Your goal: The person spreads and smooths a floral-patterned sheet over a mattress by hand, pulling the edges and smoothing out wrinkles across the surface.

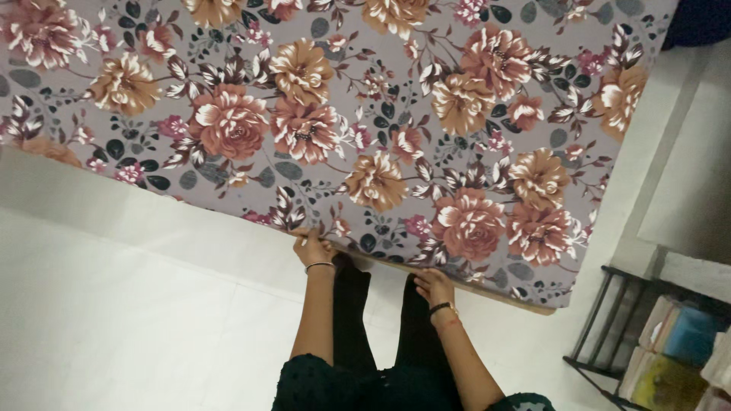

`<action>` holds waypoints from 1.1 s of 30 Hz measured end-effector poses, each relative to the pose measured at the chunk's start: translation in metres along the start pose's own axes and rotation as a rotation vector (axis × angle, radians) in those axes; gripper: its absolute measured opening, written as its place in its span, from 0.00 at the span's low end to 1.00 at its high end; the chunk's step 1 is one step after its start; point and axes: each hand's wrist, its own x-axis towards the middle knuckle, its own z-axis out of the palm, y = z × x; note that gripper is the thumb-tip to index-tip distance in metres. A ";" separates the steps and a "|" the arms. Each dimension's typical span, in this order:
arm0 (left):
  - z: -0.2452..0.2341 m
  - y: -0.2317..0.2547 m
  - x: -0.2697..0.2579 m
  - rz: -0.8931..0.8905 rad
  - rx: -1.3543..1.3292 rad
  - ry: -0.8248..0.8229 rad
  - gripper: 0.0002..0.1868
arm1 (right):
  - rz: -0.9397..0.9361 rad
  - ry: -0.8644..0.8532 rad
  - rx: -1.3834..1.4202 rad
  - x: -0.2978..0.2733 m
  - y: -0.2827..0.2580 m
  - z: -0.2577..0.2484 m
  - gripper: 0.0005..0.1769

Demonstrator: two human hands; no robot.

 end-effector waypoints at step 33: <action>0.006 0.090 0.048 -0.027 -0.467 -0.165 0.14 | 0.122 -0.181 0.732 -0.010 0.046 0.276 0.18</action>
